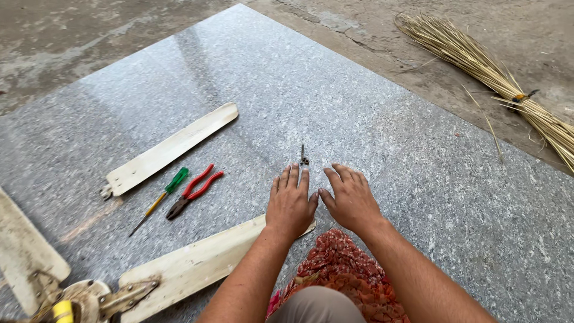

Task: The person sits on the floor and uses a screwdriver to tighten screws on the central hub of a ceiling fan, securing one of the fan blades in place. Tools and a rag are visible nearby.

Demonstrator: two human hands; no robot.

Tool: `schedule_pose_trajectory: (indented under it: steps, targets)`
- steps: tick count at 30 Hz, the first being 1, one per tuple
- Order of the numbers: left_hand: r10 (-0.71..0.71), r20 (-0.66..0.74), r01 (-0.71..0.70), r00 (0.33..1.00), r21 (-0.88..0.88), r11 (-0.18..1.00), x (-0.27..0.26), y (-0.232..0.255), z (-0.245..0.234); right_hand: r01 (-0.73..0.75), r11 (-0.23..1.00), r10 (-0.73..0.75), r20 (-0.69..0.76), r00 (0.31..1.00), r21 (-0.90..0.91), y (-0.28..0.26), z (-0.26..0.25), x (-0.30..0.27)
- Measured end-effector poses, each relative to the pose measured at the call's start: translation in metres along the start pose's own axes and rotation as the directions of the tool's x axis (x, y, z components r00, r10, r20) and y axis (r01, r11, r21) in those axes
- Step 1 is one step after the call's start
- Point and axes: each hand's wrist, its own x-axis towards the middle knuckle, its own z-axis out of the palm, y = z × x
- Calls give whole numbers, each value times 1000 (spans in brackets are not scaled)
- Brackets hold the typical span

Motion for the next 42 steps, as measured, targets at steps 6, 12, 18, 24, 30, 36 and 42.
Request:
schedule_pose_trajectory:
  steps: [6, 12, 18, 24, 30, 36, 42]
  targets:
    - [74, 148, -74, 986, -7, 997, 33, 15, 42, -148, 988, 149, -14, 989, 48, 46, 29, 4]
    - [172, 240, -175, 955, -9, 985, 57, 27, 72, -348, 931, 348, 22, 937, 114, 83, 54, 8]
    - [190, 341, -212, 920, 27, 977, 70, 29, 100, -386, 919, 386, 8, 922, 80, 104, 86, 20]
    - [162, 316, -169, 935, -6, 986, 66, 24, 114, -371, 929, 371, -46, 928, 2, 110, 95, 32]
    - [131, 310, -126, 942, -37, 991, 57, 13, 106, -364, 931, 364, -70, 929, 0, 103, 86, 33]
    - [88, 274, -84, 958, -28, 996, 55, 3, 84, -272, 961, 275, -131, 952, 42, 64, 67, 32]
    - [91, 113, -82, 989, -81, 993, 45, -8, 60, -121, 992, 127, -227, 966, 41, 21, 29, 37]
